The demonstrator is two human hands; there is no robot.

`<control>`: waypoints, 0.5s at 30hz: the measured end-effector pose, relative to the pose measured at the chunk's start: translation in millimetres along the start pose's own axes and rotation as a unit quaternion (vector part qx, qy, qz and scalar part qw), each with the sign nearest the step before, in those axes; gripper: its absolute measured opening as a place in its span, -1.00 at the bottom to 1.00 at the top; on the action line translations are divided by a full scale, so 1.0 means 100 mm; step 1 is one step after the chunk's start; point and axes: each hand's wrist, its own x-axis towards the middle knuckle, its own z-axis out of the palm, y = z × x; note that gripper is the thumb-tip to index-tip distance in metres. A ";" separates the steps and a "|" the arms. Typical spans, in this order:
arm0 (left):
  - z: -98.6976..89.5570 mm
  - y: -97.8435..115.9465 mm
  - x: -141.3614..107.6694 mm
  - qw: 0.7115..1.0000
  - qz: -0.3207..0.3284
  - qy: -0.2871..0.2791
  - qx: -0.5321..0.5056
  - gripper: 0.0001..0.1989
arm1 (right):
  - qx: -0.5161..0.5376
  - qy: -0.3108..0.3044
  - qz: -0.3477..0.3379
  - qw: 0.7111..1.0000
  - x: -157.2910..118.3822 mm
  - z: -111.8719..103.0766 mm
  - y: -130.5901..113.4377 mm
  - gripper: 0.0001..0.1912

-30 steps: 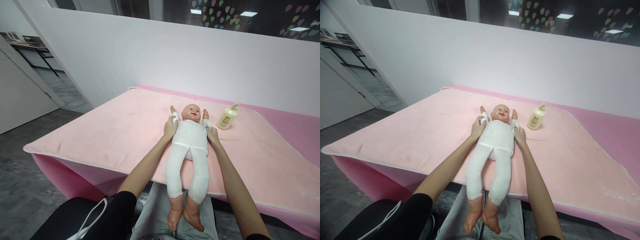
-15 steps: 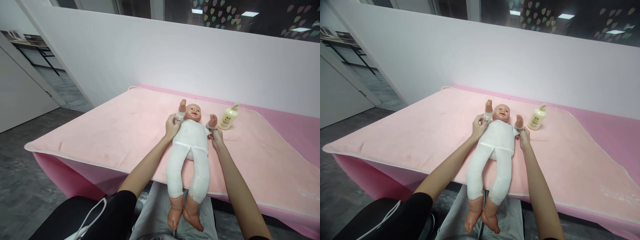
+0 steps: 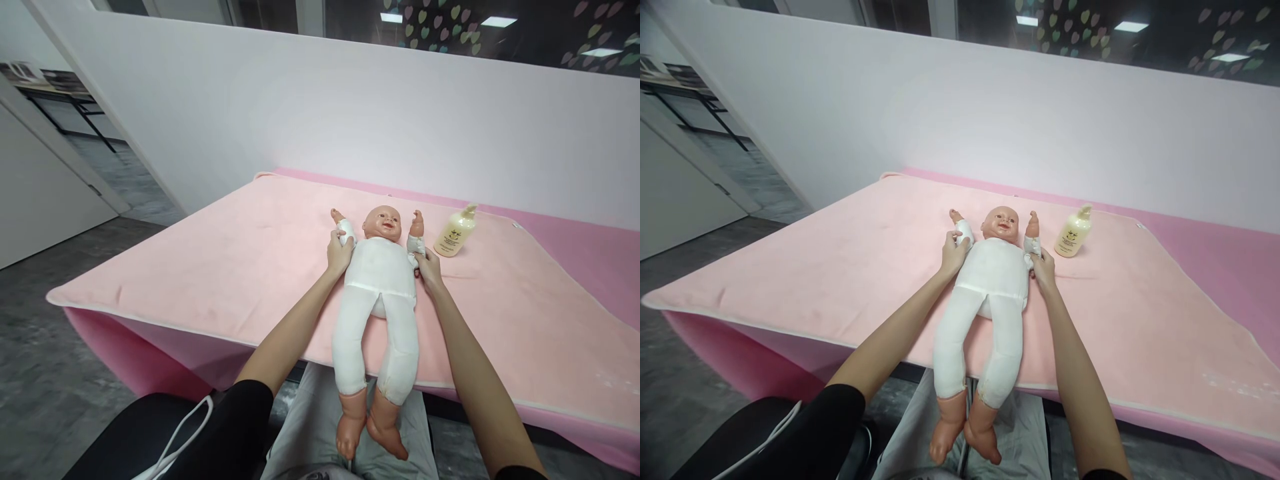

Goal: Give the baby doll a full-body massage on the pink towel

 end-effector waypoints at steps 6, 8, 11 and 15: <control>-0.01 0.09 -0.03 0.992 0.093 0.069 -0.060 -0.88 | 0.124 0.180 -0.116 0.969 -0.02 0.04 -0.03 -0.82; 0.00 0.11 -0.04 0.986 0.114 0.083 -0.087 -0.86 | 0.182 0.205 -0.101 0.956 -0.03 0.05 -0.04 -0.76; 0.02 0.08 -0.01 0.981 0.099 0.116 -0.124 -0.85 | 0.257 0.234 -0.037 0.937 -0.03 0.06 -0.04 -0.70; 0.03 0.00 0.07 0.972 -0.043 0.154 -0.173 -0.82 | 0.329 0.274 0.085 0.900 0.00 0.03 -0.03 -0.69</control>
